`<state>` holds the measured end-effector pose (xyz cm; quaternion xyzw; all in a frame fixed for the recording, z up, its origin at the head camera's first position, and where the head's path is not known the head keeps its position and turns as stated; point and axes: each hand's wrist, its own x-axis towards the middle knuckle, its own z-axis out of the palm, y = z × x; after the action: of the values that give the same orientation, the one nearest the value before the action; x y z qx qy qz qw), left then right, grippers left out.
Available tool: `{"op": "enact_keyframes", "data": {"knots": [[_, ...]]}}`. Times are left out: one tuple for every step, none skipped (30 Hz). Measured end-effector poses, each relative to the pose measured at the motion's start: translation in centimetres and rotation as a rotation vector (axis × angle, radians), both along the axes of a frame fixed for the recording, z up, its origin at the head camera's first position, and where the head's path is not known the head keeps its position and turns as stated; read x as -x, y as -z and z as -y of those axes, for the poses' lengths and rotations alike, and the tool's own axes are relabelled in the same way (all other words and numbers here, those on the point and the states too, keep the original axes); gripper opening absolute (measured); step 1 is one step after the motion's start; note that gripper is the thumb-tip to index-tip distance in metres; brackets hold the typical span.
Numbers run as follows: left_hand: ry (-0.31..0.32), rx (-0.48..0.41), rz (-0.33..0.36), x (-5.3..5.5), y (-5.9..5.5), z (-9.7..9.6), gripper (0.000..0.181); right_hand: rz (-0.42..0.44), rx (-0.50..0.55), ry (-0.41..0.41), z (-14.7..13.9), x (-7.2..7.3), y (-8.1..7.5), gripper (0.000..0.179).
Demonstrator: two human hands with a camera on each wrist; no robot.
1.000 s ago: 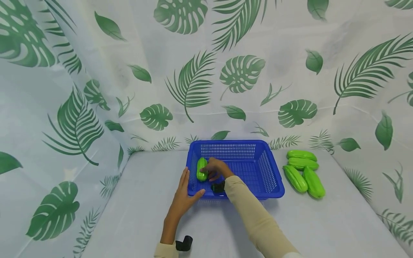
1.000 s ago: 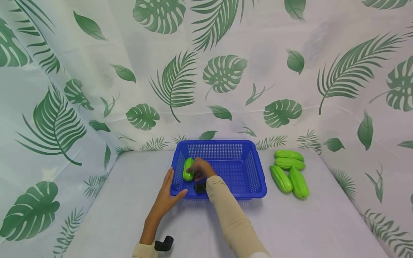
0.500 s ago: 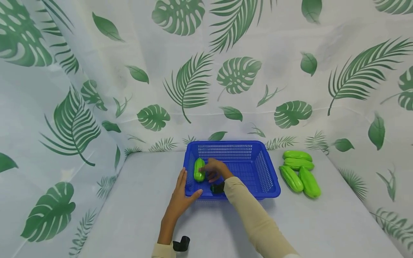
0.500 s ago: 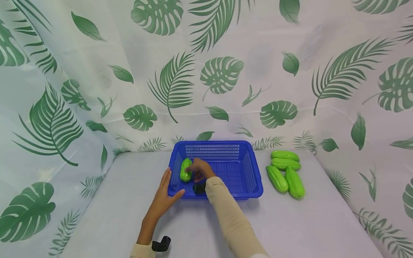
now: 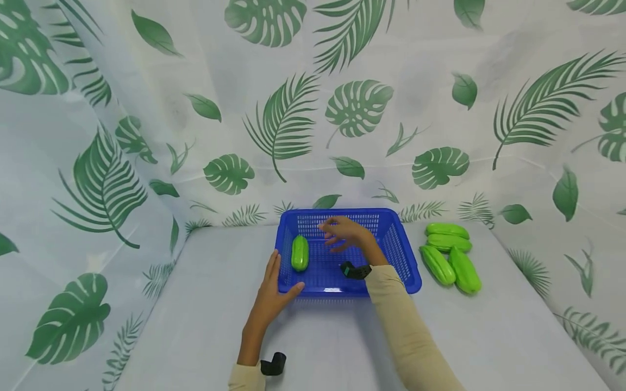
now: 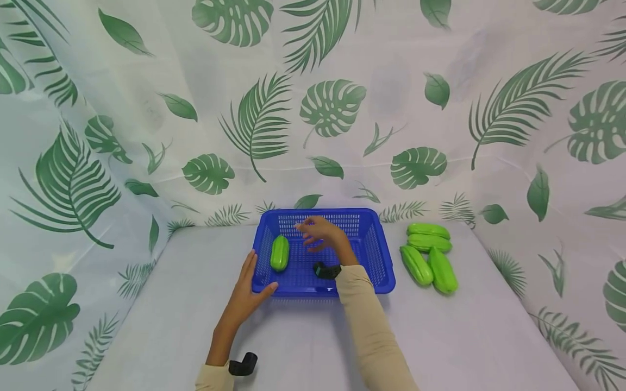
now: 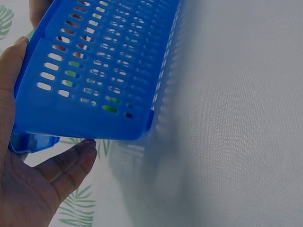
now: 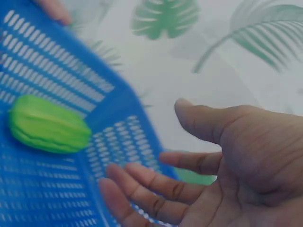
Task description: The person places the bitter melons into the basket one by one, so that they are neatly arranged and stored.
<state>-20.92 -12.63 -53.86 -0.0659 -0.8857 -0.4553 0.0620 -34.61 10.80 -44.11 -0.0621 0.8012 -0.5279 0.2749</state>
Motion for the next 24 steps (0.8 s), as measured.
{"op": "enact_keyframes", "data": {"knots": [[0.000,-0.001,-0.007,0.0,0.0,0.1,0.101,-0.023,0.024,0.003,-0.5,-0.1,-0.2,0.056],[-0.003,-0.002,-0.012,0.1,0.0,0.1,0.101,-0.042,0.048,0.012,-1.0,-0.3,-0.3,0.056],[-0.004,-0.002,-0.016,0.1,-0.1,0.1,0.101,-0.064,0.074,0.025,-1.5,-0.4,-0.4,0.055],[-0.006,-0.003,-0.017,0.1,-0.1,0.1,0.101,-0.087,0.097,0.041,-2.0,-0.7,-0.6,0.054],[-0.006,0.000,-0.020,0.1,0.0,0.2,0.101,-0.115,0.114,0.054,-2.6,-1.0,-0.7,0.054],[-0.007,0.000,-0.021,0.1,0.0,0.2,0.101,-0.136,0.137,0.072,-3.1,-1.3,-0.7,0.053],[-0.007,0.000,-0.021,0.1,0.0,0.2,0.101,-0.164,0.153,0.090,-3.7,-1.6,-0.7,0.053],[-0.008,0.002,-0.021,0.0,0.1,0.2,0.101,-0.194,0.160,0.110,-4.2,-2.0,-0.7,0.052],[-0.009,0.001,-0.018,0.0,0.1,0.2,0.102,-0.231,0.160,0.126,-4.8,-2.3,-0.6,0.052],[-0.008,-0.003,-0.016,-0.1,0.2,0.2,0.102,-0.266,0.163,0.147,-5.4,-2.6,-0.4,0.052],[-0.008,-0.001,-0.012,-0.1,0.2,0.2,0.102,-0.307,0.162,0.169,-6.0,-2.9,-0.3,0.052],[-0.005,0.000,-0.010,-0.2,0.3,0.2,0.102,-0.350,0.156,0.202,-6.7,-3.1,-0.1,0.051],[-0.002,0.001,-0.009,-0.2,0.3,0.1,0.102,-0.405,0.140,0.228,-7.4,-3.4,0.1,0.051],[0.001,0.002,-0.010,-0.2,0.4,0.1,0.101,-0.458,0.123,0.259,-8.1,-3.7,0.2,0.050],[0.001,0.002,-0.006,-0.2,0.4,0.0,0.101,-0.512,0.107,0.288,-8.8,-3.9,0.4,0.050],[0.001,0.002,-0.008,-0.2,0.4,0.0,0.101,-0.562,0.096,0.322,-9.5,-4.2,0.6,0.048],[-0.001,0.004,-0.009,-0.2,0.4,0.0,0.101,-0.610,0.086,0.352,-10.1,-4.5,0.7,0.046],[-0.003,0.000,-0.011,-0.2,0.4,0.0,0.100,-0.655,0.072,0.387,-10.8,-4.7,0.7,0.044],[-0.005,-0.002,-0.013,-0.2,0.4,0.0,0.100,-0.693,0.063,0.424,-11.4,-5.0,0.8,0.042],[-0.006,-0.007,-0.014,-0.2,0.3,0.0,0.101,-0.726,0.056,0.472,-11.9,-5.3,0.8,0.040],[-0.010,-0.009,-0.014,-0.2,0.3,0.0,0.101,-0.754,0.046,0.524,-12.6,-5.6,0.8,0.038],[-0.010,-0.013,-0.015,-0.2,0.2,0.0,0.101,-0.778,0.033,0.580,-13.2,-5.9,0.8,0.036],[-0.009,-0.013,-0.015,-0.2,0.2,0.0,0.102,-0.797,0.010,0.643,-13.8,-6.2,0.8,0.034],[-0.004,-0.010,-0.019,-0.1,0.1,0.0,0.102,-0.816,-0.019,0.709,-14.5,-6.5,0.8,0.033]]}}
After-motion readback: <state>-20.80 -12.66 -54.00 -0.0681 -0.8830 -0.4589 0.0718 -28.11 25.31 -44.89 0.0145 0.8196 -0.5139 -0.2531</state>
